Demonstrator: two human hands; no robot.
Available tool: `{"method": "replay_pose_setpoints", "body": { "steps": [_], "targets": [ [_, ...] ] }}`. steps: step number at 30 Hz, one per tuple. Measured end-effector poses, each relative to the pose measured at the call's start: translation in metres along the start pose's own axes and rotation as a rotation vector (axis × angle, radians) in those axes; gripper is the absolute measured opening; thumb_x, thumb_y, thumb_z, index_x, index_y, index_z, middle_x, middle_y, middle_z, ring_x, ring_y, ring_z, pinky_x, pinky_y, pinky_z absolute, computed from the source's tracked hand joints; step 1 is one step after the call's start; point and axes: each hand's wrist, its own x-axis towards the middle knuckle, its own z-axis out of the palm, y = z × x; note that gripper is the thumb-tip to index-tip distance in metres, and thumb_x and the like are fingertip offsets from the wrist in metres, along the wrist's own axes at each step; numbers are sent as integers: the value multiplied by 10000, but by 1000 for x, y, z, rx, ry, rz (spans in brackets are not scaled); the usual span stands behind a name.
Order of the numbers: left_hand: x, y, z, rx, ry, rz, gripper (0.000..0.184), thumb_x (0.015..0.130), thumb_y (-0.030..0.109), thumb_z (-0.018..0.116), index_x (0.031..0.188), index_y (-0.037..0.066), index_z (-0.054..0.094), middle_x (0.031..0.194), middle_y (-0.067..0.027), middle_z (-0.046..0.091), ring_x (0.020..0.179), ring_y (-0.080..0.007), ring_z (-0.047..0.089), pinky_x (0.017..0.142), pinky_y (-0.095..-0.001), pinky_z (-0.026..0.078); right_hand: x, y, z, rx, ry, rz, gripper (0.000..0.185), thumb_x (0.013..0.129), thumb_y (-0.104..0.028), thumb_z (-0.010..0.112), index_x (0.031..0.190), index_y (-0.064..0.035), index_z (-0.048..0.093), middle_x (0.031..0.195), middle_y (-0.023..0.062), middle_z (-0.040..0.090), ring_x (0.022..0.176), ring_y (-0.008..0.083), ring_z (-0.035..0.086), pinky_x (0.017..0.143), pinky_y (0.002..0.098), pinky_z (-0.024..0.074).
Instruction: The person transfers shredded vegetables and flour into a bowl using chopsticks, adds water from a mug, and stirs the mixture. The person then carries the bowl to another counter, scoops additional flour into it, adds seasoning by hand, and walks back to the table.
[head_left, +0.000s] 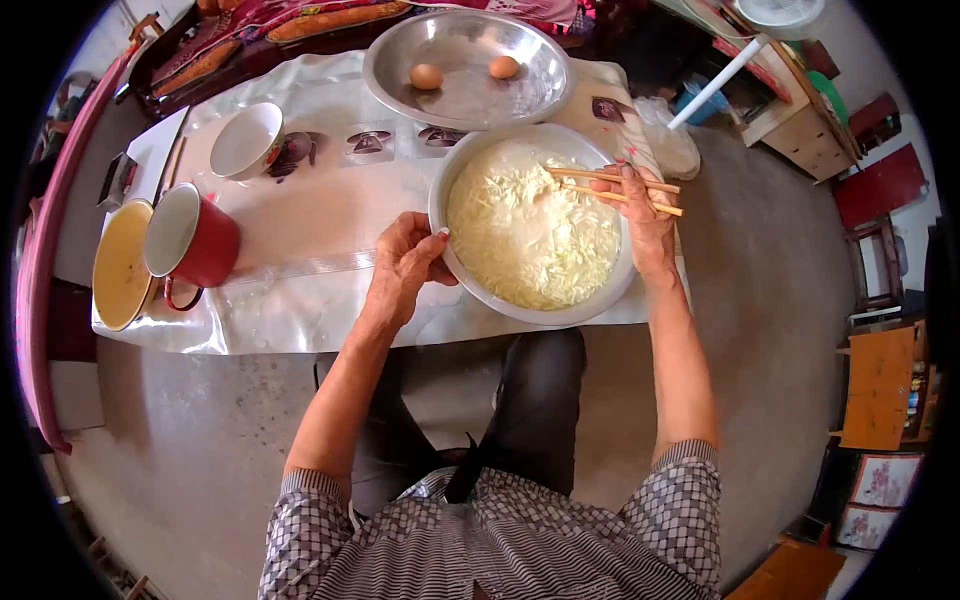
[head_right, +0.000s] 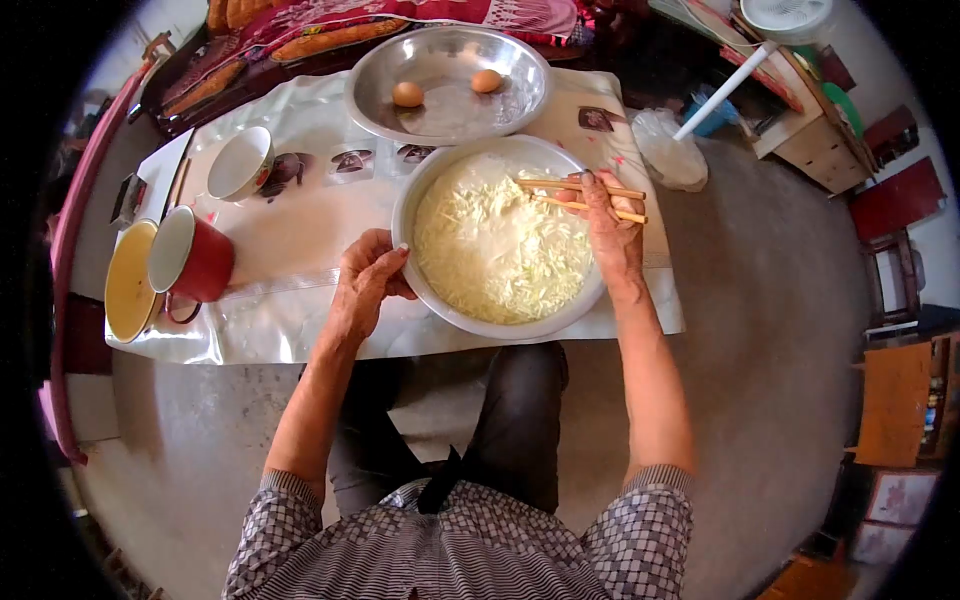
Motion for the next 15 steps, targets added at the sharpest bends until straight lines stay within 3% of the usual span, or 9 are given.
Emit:
{"method": "replay_pose_setpoints", "body": {
  "steps": [4,7,15],
  "targets": [
    [-3,-6,6,-90,58,12,120,828,86,508,850,-31,520,698,-105,586,527,-167,583,470,-275,533,-11,-9,7,-130,-97,1,339,893,-281,521,940,52,562,775,108,639,752,157,619,744,273,479],
    [-23,-12,15,-194,102,46,109,836,80,512,859,-27,509,722,-117,591,534,-176,599,482,-290,551,-23,-9,11,-83,-194,-13,326,901,-268,506,963,46,568,749,106,645,766,156,614,747,280,476],
    [-59,-22,36,-334,202,-4,81,856,68,506,865,-4,468,794,-130,595,663,-204,633,574,-314,576,-72,-49,-4,-169,-297,-71,287,915,-223,475,946,49,560,782,128,659,778,162,620,747,287,480]
  ]
}}
